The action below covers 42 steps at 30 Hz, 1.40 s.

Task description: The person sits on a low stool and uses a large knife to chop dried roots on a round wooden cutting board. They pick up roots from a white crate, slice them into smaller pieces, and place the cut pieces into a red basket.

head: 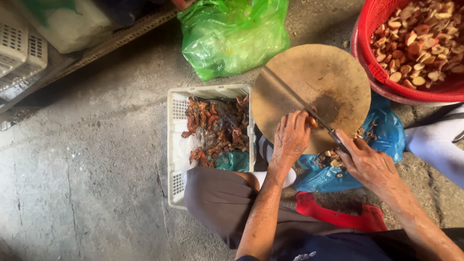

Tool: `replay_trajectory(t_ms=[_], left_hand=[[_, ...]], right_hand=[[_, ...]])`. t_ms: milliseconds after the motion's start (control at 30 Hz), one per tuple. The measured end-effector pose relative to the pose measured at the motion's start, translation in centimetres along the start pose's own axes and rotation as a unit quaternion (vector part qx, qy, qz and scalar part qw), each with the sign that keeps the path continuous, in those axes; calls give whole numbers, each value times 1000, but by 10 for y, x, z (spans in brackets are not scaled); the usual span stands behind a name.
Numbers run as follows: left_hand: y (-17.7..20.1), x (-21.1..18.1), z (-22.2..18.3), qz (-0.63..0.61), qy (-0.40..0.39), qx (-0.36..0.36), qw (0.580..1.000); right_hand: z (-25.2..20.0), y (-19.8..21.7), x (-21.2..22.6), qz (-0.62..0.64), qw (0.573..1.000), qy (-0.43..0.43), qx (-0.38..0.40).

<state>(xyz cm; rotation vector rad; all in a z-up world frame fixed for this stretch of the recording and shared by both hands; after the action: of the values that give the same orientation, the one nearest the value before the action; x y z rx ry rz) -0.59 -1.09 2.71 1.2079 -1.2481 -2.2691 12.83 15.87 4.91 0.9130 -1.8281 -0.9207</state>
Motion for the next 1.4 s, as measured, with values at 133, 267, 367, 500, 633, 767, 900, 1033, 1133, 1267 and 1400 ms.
replay_trajectory(t_ms=[133, 267, 367, 500, 633, 767, 900, 1033, 1133, 1267, 1400], left_hand=[[0, 3, -2, -19, 10, 18, 1000], [-1, 6, 3, -41, 11, 12, 999], [-1, 9, 7, -33, 23, 19, 999], [2, 9, 12, -72, 30, 8, 997], [6, 7, 9, -70, 25, 20, 997], [7, 8, 12, -80, 30, 16, 996], [6, 9, 10, -130, 45, 18, 990], [1, 12, 9, -146, 97, 36, 984], [-6, 14, 5, -139, 113, 58, 982], [-4, 13, 4, -146, 105, 44, 983], [4, 12, 0, -172, 115, 36, 978]], right_hand=[[9, -12, -11, 86, 994, 43, -44], [8, -21, -20, 238, 971, -2, -33], [1, -12, -12, 151, 968, 96, -176], [2, 4, -4, 97, 982, 79, -142], [14, -2, 2, 23, 997, 56, -38], [24, -15, -6, 18, 996, 62, -60], [23, -25, -26, 312, 942, -102, 65], [7, -20, -17, 156, 982, 41, -93], [-7, -20, -15, 129, 975, 82, -161], [4, -24, -18, 92, 989, 77, -87], [9, -24, -20, 127, 981, 84, -117]])
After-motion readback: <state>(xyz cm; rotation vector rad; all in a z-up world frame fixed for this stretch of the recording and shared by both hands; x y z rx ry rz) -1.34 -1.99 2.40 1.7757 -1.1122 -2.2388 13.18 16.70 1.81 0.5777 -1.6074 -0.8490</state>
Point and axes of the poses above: each hand's wrist, its own z-axis towards the middle knuckle, its own y-axis out of the back of the hand, x = y × z, the point moved 2 cm from there along z, towards the middle knuckle, and after that the axes turned 2 degrees about -z, right-handed, at the moved point
